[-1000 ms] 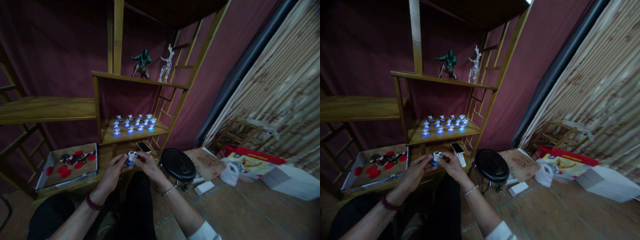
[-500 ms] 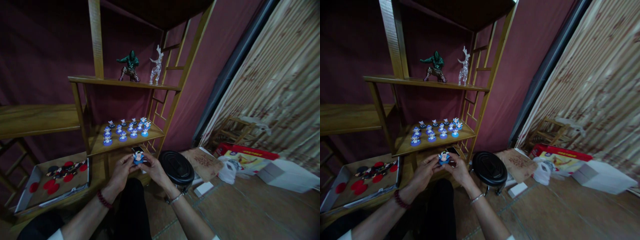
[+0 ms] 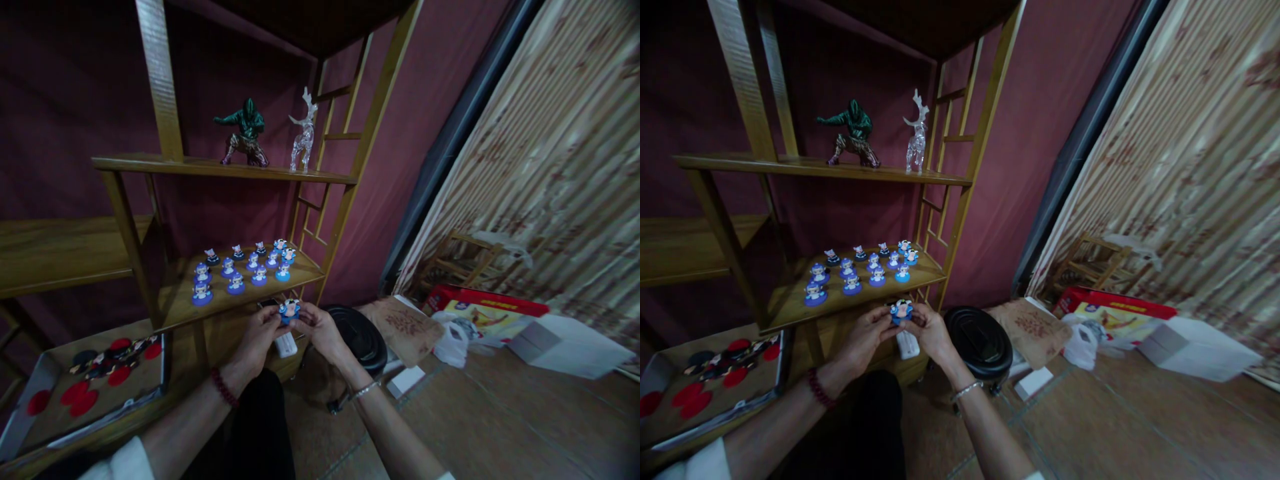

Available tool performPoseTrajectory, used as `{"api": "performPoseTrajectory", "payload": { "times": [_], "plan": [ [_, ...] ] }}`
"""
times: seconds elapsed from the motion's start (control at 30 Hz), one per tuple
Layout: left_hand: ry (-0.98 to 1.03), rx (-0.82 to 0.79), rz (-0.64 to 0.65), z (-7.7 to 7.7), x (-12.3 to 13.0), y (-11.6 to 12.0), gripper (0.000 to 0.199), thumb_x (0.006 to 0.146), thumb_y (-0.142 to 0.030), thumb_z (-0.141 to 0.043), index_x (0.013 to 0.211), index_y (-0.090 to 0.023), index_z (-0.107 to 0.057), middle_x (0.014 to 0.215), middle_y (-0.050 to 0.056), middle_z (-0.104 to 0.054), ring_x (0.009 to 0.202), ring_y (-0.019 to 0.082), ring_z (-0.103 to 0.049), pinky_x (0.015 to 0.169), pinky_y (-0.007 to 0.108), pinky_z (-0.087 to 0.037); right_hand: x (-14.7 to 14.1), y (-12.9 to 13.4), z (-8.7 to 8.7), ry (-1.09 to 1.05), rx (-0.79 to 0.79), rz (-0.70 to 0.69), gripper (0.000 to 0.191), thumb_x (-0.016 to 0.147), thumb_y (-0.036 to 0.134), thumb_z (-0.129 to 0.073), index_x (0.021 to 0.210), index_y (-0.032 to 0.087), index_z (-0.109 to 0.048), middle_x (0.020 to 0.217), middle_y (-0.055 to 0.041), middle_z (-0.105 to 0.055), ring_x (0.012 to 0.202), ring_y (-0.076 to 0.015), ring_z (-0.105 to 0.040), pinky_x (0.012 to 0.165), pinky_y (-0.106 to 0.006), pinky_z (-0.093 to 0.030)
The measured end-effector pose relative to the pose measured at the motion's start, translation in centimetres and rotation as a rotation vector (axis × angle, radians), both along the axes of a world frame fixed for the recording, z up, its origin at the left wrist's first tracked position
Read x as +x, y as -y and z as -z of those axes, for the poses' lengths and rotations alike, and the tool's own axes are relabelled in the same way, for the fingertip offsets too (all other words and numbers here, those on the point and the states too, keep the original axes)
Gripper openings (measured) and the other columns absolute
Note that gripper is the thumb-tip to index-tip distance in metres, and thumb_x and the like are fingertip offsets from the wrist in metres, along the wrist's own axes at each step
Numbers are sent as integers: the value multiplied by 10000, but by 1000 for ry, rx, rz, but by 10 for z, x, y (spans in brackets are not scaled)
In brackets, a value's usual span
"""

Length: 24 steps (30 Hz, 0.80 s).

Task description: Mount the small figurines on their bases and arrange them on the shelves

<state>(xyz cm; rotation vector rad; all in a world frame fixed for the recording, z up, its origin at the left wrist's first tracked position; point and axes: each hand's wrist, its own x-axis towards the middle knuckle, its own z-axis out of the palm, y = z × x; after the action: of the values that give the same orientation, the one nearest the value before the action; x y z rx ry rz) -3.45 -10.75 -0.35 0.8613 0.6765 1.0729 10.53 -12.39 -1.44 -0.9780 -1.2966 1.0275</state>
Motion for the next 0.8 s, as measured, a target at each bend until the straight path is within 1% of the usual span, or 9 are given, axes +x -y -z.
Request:
{"api": "performPoseTrajectory", "payload": {
  "times": [0.2,0.33,0.47,0.57,0.7,0.8],
  "plan": [
    [-34,31,11,-1,12,-5,181,642,-173,-655,815,-120,-658,898,97,-663,842,185,-615,810,341,-486,12,-4,-3,12,-34,-2,369,591,342,-731,915,200,-627,878,-34,-669,821,-176,-612,790,-335,-478],
    [-76,33,0,-4,19,-8,189,633,-114,-610,814,-132,-662,906,87,-666,847,190,-614,799,333,-486,20,-8,-1,-6,-45,0,361,592,325,-730,914,203,-621,856,-26,-668,802,-169,-613,780,-329,-482],
    [-93,6,-6,-8,25,-8,227,628,-50,-552,810,-129,-661,895,81,-667,845,180,-612,794,313,-483,26,-13,3,-45,-62,27,368,578,290,-743,914,205,-620,875,-25,-670,806,-164,-616,779,-317,-482],
    [-85,-33,-16,-10,30,-7,223,620,-22,-539,777,-130,-654,859,71,-664,812,166,-615,786,302,-488,30,-15,5,-50,-62,47,371,582,295,-741,918,202,-616,887,-28,-670,807,-166,-620,788,-325,-478],
    [-62,-71,-37,-9,36,-9,227,611,0,-545,766,-136,-640,852,66,-656,772,156,-618,781,313,-492,35,-18,3,-24,-54,81,397,573,305,-746,931,196,-614,884,-33,-674,819,-172,-618,812,-337,-467],
    [-38,-64,-48,-11,41,-11,228,609,1,-552,767,-139,-637,865,65,-651,789,155,-612,793,315,-489,40,-22,1,-16,-46,95,389,573,302,-746,924,195,-615,878,-30,-675,818,-166,-618,817,-327,-464]
  ]
}}
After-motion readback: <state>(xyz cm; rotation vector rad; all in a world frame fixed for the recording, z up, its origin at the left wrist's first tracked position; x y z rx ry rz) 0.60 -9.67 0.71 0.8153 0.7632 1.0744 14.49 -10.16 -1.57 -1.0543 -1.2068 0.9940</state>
